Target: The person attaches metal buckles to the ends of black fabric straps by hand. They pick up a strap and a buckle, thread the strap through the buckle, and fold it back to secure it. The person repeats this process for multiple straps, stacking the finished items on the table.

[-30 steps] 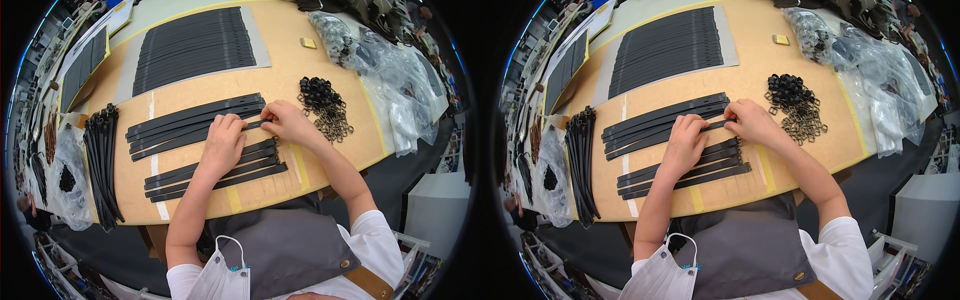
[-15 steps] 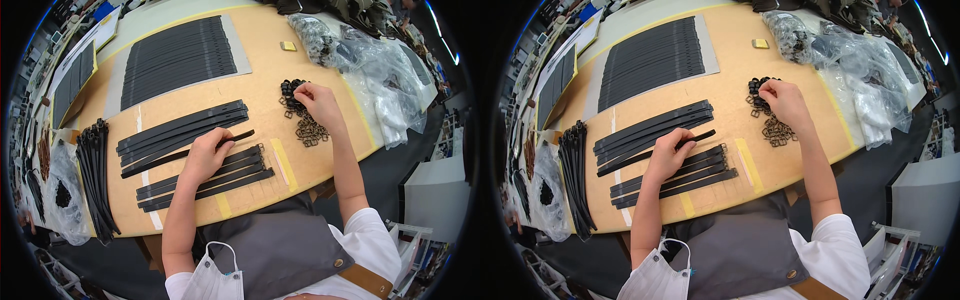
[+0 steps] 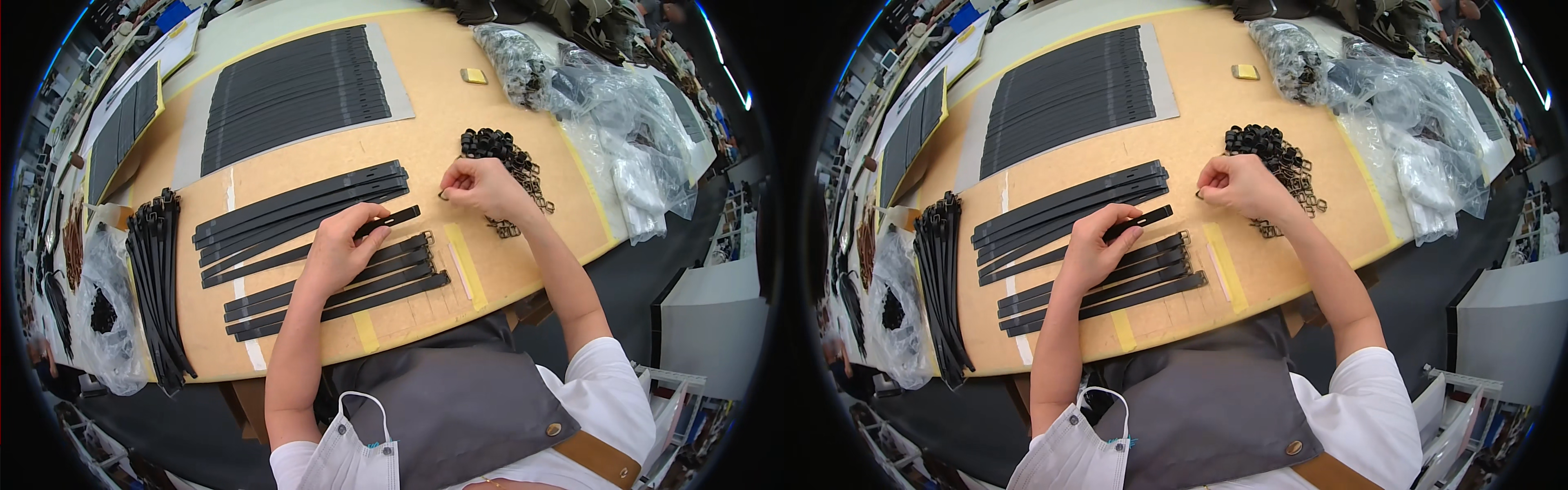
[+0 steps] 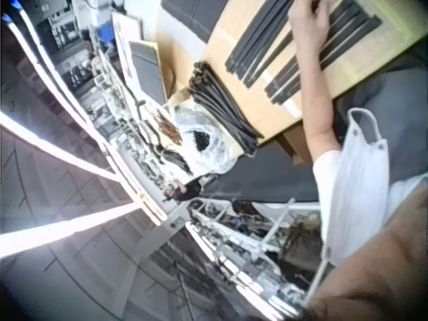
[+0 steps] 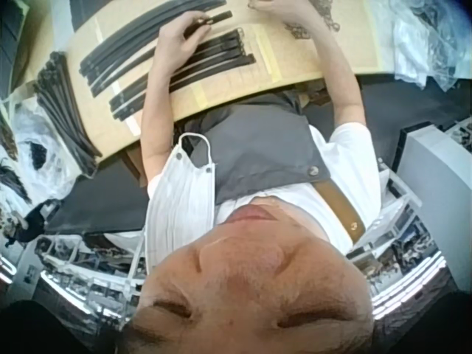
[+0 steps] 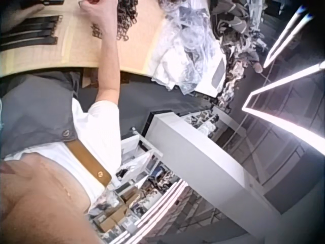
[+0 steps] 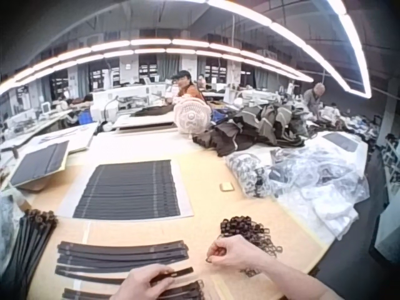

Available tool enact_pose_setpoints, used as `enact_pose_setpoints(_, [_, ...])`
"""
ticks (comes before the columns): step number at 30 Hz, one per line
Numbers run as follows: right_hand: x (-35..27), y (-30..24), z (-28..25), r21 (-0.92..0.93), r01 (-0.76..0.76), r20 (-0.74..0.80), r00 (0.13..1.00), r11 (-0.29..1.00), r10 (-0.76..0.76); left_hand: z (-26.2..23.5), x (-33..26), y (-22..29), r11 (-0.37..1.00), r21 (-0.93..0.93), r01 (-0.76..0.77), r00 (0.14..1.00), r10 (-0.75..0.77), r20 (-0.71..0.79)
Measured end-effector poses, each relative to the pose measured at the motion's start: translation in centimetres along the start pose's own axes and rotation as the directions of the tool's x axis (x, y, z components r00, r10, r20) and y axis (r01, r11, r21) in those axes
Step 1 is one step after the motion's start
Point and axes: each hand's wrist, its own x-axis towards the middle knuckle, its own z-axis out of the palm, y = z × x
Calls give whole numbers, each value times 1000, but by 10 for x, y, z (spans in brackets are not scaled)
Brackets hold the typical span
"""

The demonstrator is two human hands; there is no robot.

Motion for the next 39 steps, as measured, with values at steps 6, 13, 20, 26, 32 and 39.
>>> enact_pose_setpoints(6, [3, -19, 3, -107, -40, 72, 996, 993, 48, -3, 0, -2, 1000, 31, 3, 1000, -3, 12])
enact_pose_setpoints(13, [-12, -20, 34, -147, 70, 64, 996, 987, -61, -2, -2, 0, 999, 40, 9, 1000, -9, -2])
enact_pose_setpoints(20, [-10, -8, 50, 819, -261, 258, 963, 511, 77, -3, -1, 3, 999, 34, -6, 999, 8, -42])
enact_pose_setpoints(26, [-13, -19, 68, 725, -222, 255, 966, 652, 44, 1, -2, -1, 998, 18, -61, 998, 61, -28])
enact_pose_setpoints(32, [-10, -23, 63, 535, 30, 76, 994, 844, -83, 2, -1, 10, 995, -26, -98, 995, 98, -21])
enact_pose_setpoints(39, [-16, -8, -23, -362, -124, -185, 981, 924, 59, 0, -3, 2, 997, 21, -73, 997, 73, -21])
